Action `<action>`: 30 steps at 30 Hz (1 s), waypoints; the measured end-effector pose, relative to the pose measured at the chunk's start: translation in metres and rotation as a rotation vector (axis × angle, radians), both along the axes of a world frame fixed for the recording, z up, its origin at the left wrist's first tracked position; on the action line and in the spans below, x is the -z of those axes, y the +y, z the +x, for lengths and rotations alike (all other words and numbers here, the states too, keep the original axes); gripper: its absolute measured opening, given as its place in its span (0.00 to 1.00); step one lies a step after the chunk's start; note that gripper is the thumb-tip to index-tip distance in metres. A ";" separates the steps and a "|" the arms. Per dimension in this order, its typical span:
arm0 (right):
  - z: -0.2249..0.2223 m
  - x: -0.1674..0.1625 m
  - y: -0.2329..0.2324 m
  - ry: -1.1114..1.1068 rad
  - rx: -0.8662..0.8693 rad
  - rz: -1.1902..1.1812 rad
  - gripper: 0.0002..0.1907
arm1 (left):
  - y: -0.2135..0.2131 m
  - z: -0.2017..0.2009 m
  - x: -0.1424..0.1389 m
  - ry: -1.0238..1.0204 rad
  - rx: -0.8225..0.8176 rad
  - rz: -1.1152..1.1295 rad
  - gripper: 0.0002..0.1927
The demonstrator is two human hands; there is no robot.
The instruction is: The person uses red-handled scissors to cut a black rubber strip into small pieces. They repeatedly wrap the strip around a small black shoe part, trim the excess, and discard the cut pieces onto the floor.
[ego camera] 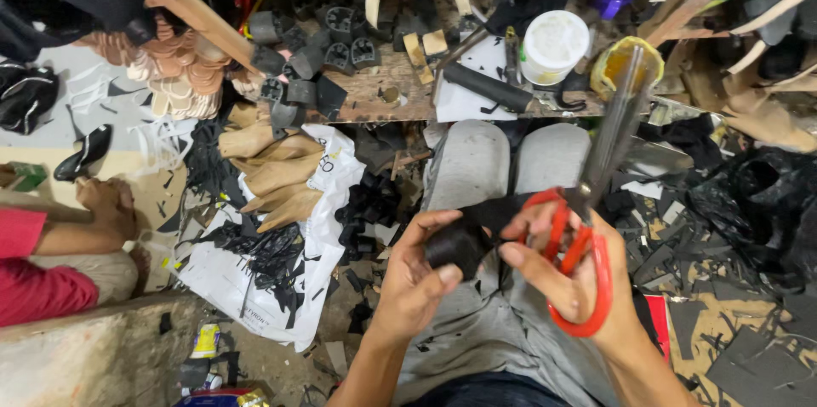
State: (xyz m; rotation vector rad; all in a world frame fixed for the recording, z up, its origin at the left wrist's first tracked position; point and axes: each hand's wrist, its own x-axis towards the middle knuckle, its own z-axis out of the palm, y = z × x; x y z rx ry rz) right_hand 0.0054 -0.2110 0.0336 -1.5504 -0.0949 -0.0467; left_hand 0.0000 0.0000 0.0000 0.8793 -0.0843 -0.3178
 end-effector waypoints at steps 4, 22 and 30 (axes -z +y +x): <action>0.005 -0.005 0.002 0.203 -0.025 0.000 0.17 | 0.002 -0.005 -0.006 -0.070 0.044 0.228 0.33; 0.004 0.012 -0.008 0.297 0.005 0.028 0.08 | 0.004 0.012 -0.007 0.114 0.126 -0.227 0.35; 0.002 0.016 -0.003 0.278 -0.037 -0.003 0.08 | 0.006 0.017 -0.008 0.186 0.028 -0.389 0.36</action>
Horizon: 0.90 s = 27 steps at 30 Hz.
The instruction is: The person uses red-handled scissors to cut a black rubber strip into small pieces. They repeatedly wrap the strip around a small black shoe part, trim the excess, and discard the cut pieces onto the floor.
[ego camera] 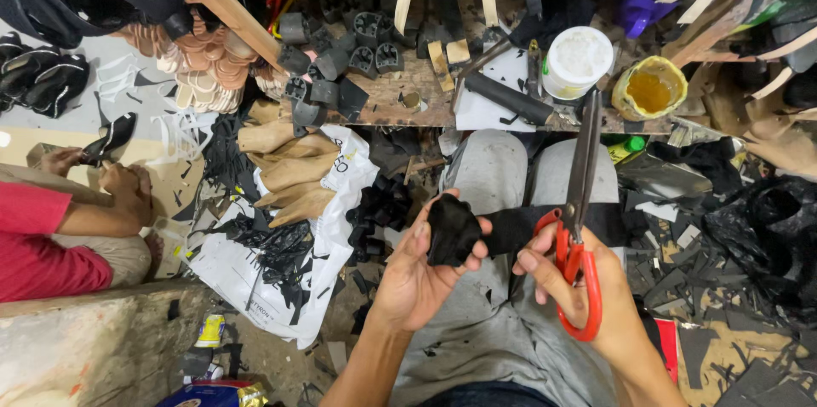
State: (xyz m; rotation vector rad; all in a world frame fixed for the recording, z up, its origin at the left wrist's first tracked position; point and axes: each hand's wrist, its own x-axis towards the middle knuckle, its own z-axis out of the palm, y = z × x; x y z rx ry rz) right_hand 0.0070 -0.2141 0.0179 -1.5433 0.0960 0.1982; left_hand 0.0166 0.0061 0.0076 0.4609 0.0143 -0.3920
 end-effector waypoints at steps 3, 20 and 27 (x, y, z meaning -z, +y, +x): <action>-0.001 -0.003 0.001 0.080 0.006 -0.114 0.08 | 0.004 0.001 0.000 -0.026 0.014 -0.051 0.40; -0.060 0.089 -0.034 0.086 -0.799 -0.510 0.18 | 0.024 0.000 -0.006 -0.116 -0.143 0.252 0.34; -0.044 0.049 -0.021 -0.079 -0.324 -0.352 0.17 | 0.004 -0.006 -0.018 -0.376 -0.143 0.774 0.32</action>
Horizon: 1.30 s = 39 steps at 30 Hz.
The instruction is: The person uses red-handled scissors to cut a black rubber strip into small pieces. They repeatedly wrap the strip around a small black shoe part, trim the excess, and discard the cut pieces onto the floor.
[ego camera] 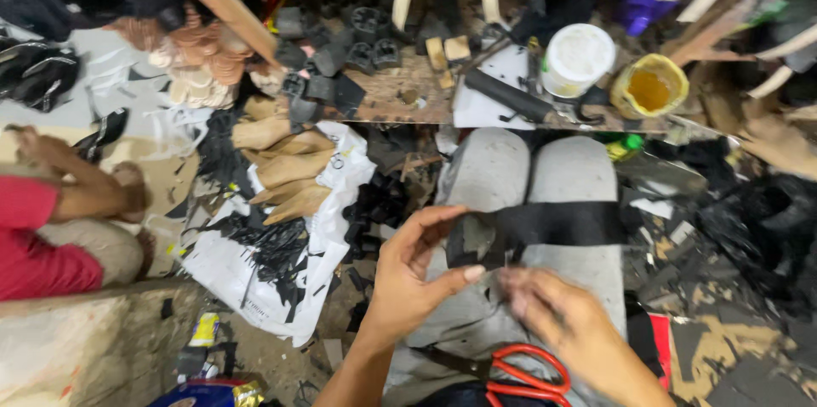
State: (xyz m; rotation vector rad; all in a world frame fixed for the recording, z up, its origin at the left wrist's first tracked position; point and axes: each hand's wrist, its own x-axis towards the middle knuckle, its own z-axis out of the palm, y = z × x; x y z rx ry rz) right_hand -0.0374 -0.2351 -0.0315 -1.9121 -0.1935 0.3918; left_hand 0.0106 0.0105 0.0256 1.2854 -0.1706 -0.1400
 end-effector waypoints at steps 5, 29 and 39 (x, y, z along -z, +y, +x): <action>0.042 -0.057 0.014 0.100 0.122 0.442 0.29 | -0.012 -0.002 -0.020 -0.333 -0.004 0.357 0.29; 0.046 -0.060 0.039 -0.042 0.231 0.250 0.22 | -0.056 -0.017 0.004 -0.433 -0.423 0.384 0.32; 0.045 -0.051 0.049 0.272 0.316 0.773 0.21 | -0.046 -0.016 -0.002 -0.106 -0.303 0.236 0.33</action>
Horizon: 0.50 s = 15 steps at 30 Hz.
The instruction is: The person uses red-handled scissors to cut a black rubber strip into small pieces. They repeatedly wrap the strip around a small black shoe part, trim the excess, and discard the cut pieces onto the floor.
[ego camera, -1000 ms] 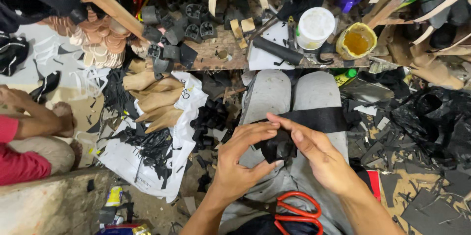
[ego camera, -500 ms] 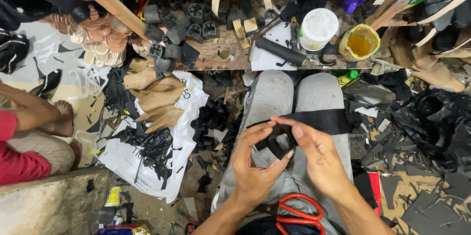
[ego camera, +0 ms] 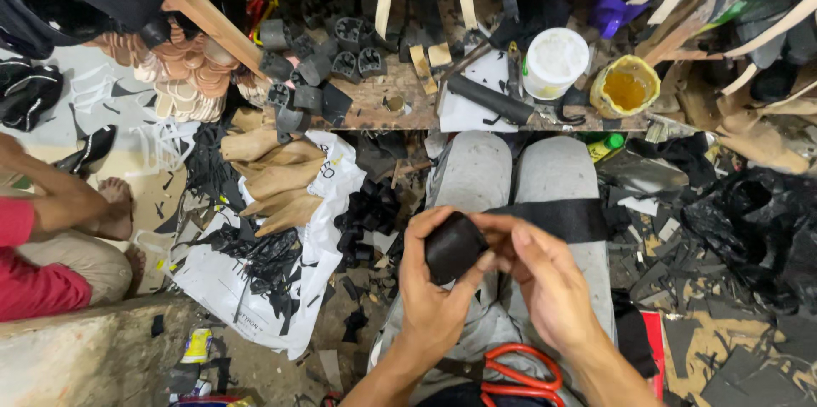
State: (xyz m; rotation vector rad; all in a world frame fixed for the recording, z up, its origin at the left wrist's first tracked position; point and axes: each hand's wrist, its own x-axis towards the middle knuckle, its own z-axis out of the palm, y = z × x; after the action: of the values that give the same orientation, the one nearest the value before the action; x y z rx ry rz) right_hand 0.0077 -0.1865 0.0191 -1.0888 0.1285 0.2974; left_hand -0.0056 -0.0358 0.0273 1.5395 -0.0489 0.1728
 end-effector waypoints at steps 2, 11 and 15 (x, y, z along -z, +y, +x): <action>-0.005 -0.005 0.001 -0.080 -0.047 0.053 0.21 | 0.001 -0.001 -0.001 -0.093 0.072 0.101 0.35; -0.002 -0.022 -0.022 -0.274 -0.047 -0.425 0.21 | 0.028 0.004 -0.016 0.073 0.383 -0.145 0.39; -0.002 -0.018 -0.015 -0.308 0.024 -0.250 0.16 | 0.026 0.003 -0.014 -0.180 0.282 0.228 0.33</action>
State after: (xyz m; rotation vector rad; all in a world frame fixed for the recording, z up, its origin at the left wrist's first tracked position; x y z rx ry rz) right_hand 0.0058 -0.2015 0.0368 -1.3673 -0.0994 0.0900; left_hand -0.0027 -0.0096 0.0413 1.7214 -0.4388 0.0828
